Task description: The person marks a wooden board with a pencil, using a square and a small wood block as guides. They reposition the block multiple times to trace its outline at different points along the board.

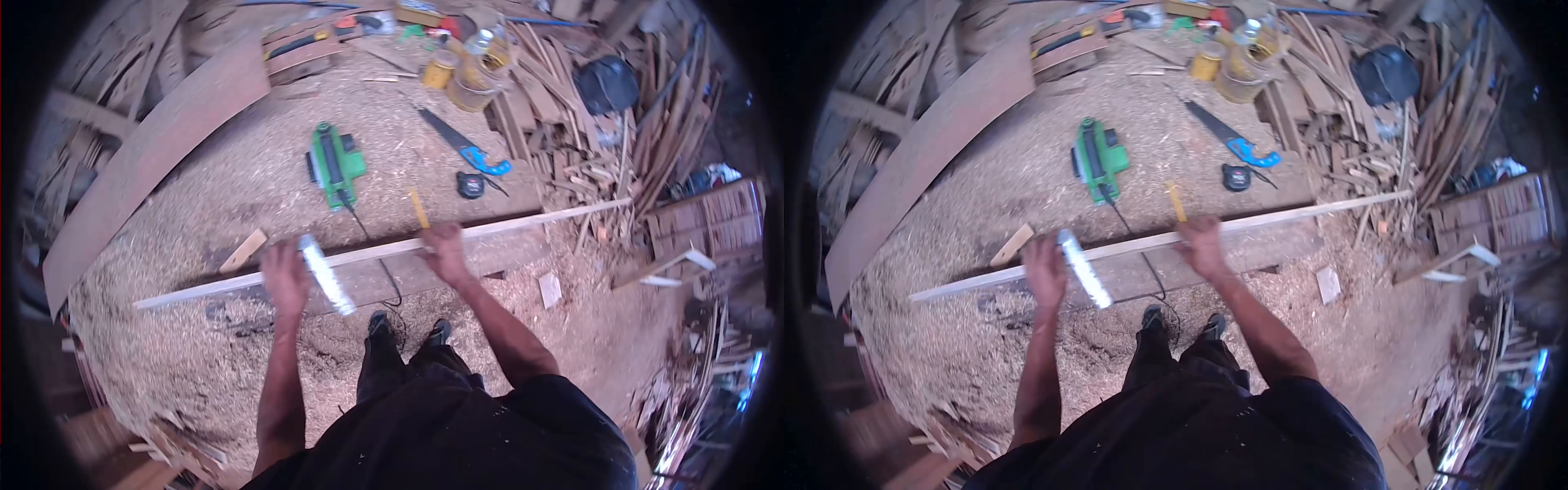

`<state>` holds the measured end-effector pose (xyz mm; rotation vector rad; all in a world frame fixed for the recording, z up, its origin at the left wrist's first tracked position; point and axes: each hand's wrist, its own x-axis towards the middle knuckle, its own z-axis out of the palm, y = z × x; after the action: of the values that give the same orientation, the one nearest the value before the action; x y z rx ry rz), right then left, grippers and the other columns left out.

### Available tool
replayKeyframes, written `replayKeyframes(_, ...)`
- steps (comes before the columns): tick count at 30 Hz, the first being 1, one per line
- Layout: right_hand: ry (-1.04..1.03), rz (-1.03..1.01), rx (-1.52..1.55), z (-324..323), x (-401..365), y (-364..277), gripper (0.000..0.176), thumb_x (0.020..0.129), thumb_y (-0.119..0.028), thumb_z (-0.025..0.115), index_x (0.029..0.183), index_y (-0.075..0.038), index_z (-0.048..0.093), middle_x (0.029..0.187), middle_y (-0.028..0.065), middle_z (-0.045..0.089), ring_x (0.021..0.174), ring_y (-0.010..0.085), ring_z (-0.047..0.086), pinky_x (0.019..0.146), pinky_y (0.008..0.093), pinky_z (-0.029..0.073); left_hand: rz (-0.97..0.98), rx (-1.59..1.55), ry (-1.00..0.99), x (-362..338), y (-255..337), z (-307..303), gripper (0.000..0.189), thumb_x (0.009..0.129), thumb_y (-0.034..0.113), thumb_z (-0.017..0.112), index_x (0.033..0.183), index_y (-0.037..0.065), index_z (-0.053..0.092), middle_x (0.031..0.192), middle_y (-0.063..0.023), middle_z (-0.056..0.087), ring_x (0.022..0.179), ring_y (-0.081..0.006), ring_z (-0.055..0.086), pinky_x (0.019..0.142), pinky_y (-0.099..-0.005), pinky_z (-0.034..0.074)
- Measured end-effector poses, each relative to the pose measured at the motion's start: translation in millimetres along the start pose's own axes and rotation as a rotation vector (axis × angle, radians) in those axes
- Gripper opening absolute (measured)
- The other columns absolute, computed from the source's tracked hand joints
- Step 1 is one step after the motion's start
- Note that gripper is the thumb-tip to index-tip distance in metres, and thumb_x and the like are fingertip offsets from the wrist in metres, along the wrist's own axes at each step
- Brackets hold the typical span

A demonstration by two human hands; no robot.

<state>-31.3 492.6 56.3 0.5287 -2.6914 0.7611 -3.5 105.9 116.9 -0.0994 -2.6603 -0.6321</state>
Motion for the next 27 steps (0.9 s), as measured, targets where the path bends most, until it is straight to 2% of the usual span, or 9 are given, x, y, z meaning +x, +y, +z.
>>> replayKeyframes(3,-0.058,0.039,0.006,40,15,-60,0.047,0.08,-0.025,0.09,0.123,-0.013,0.074,0.118,0.0096,0.072,0.124,0.0333,0.061,0.116,0.057,0.036,-0.033,-0.064,-0.031,3,-62,-14,0.036,0.102,0.015,0.064,0.136,0.009,0.072,0.126,-0.018,0.065,0.122,-0.0426,0.057,0.108,-0.0564,0.044)
replayKeyframes(4,-0.048,0.03,0.016,49,19,-72,0.046,0.082,-0.024,0.089,0.124,-0.013,0.073,0.118,0.0102,0.071,0.124,0.0332,0.061,0.118,0.0581,0.035,-0.054,-0.071,-0.03,4,-70,-19,0.033,0.108,0.02,0.061,0.136,0.009,0.073,0.126,-0.0194,0.065,0.123,-0.0434,0.057,0.112,-0.0552,0.043)
replayKeyframes(7,-0.033,-0.028,0.003,54,25,-84,0.044,0.086,-0.024,0.085,0.127,-0.013,0.073,0.118,0.0112,0.07,0.125,0.0324,0.062,0.121,0.0609,0.034,-0.042,-0.035,-0.065,5,-98,-17,0.036,0.111,0.029,0.057,0.137,0.009,0.071,0.125,-0.0192,0.065,0.122,-0.0422,0.057,0.113,-0.0529,0.041)
replayKeyframes(9,-0.018,-0.12,-0.083,45,31,-68,0.041,0.091,-0.026,0.083,0.129,-0.014,0.073,0.117,0.0108,0.069,0.122,0.0309,0.063,0.123,0.0621,0.033,-0.008,-0.062,-0.059,18,-96,-16,0.038,0.113,0.033,0.055,0.138,0.009,0.071,0.124,-0.0189,0.065,0.121,-0.0413,0.057,0.114,-0.0523,0.04)
replayKeyframes(12,-0.04,-0.115,-0.291,5,16,-1,0.045,0.092,-0.025,0.081,0.134,-0.013,0.07,0.12,0.0128,0.068,0.126,0.0339,0.063,0.128,0.0678,0.03,-0.039,-0.063,-0.092,25,-96,-15,0.04,0.113,0.035,0.053,0.139,0.009,0.07,0.124,-0.0184,0.065,0.12,-0.0405,0.058,0.113,-0.0519,0.04)
replayKeyframes(16,0.066,0.103,-0.346,-67,-29,93,0.051,0.096,-0.034,0.08,0.141,-0.012,0.069,0.137,0.0147,0.069,0.139,0.0345,0.06,0.128,0.0676,0.031,-0.074,-0.029,-0.088,27,-100,-7,0.039,0.111,0.031,0.057,0.141,0.009,0.07,0.124,-0.0181,0.067,0.12,-0.0406,0.059,0.111,-0.0525,0.043)
replayKeyframes(19,-0.006,0.099,-0.281,-84,-38,118,0.052,0.097,-0.032,0.078,0.144,-0.012,0.068,0.148,0.015,0.066,0.148,0.0343,0.055,0.129,0.0636,0.032,-0.065,-0.063,-0.122,30,-71,11,0.039,0.109,0.027,0.06,0.142,0.008,0.07,0.124,-0.0185,0.068,0.119,-0.0396,0.06,0.109,-0.0524,0.045)
replayKeyframes(23,0.038,0.112,-0.289,-79,-33,119,0.052,0.096,-0.03,0.08,0.143,-0.013,0.068,0.15,0.0135,0.065,0.15,0.0333,0.053,0.13,0.0609,0.031,0.173,-0.265,-0.15,37,31,66,0.034,0.104,0.019,0.066,0.135,0.006,0.071,0.122,-0.0191,0.068,0.118,-0.0389,0.061,0.108,-0.0515,0.046)
replayKeyframes(27,0.029,0.132,-0.259,-78,-30,119,0.054,0.093,-0.028,0.082,0.143,-0.013,0.068,0.149,0.0127,0.066,0.151,0.0323,0.053,0.131,0.0597,0.03,0.102,-0.232,-0.338,53,122,109,0.032,0.101,0.018,0.069,0.132,0.009,0.073,0.123,-0.0178,0.07,0.119,-0.0419,0.061,0.11,-0.0519,0.046)
